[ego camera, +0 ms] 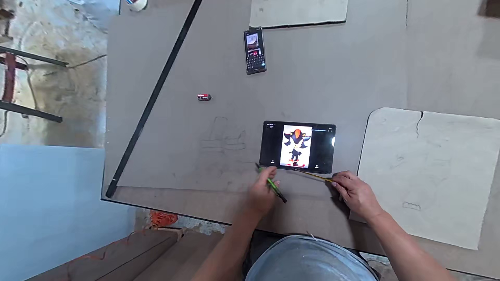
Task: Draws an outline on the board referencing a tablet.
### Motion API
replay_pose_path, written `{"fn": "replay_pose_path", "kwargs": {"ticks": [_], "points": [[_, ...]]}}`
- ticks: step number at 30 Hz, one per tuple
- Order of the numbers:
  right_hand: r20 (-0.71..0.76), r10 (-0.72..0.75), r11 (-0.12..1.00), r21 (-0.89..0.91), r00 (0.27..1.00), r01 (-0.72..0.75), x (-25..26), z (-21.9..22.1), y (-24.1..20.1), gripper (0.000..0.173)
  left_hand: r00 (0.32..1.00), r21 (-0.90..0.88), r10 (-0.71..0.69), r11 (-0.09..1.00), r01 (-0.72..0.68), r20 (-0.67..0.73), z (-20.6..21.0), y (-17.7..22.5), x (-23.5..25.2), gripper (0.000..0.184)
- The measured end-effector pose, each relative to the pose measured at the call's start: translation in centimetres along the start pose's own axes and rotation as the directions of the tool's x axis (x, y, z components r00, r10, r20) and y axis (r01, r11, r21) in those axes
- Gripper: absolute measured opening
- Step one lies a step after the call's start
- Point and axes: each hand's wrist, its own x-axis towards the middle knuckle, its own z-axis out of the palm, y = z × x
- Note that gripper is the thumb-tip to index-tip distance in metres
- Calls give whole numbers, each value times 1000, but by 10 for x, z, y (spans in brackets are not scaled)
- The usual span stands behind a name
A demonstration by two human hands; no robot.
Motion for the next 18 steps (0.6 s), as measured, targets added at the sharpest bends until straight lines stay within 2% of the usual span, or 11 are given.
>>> {"fn": "replay_pose_path", "kwargs": {"ticks": [3,10,13,18], "points": [[39,-65,997,-25,997,66,1,2,2,24,987,55,107,992,-114,117,10,4,0,40],[84,-162,985,-48,983,167,1,2,-3,27,983,31,143,989,-148,113,5,7,9,23],[80,-152,986,-62,985,157,-2,11,4,31,977,44,141,988,-149,158,3,5,7,14],[74,-153,983,-91,985,160,-6,15,8,32,954,32,101,993,-114,283,6,0,8,14]]}}
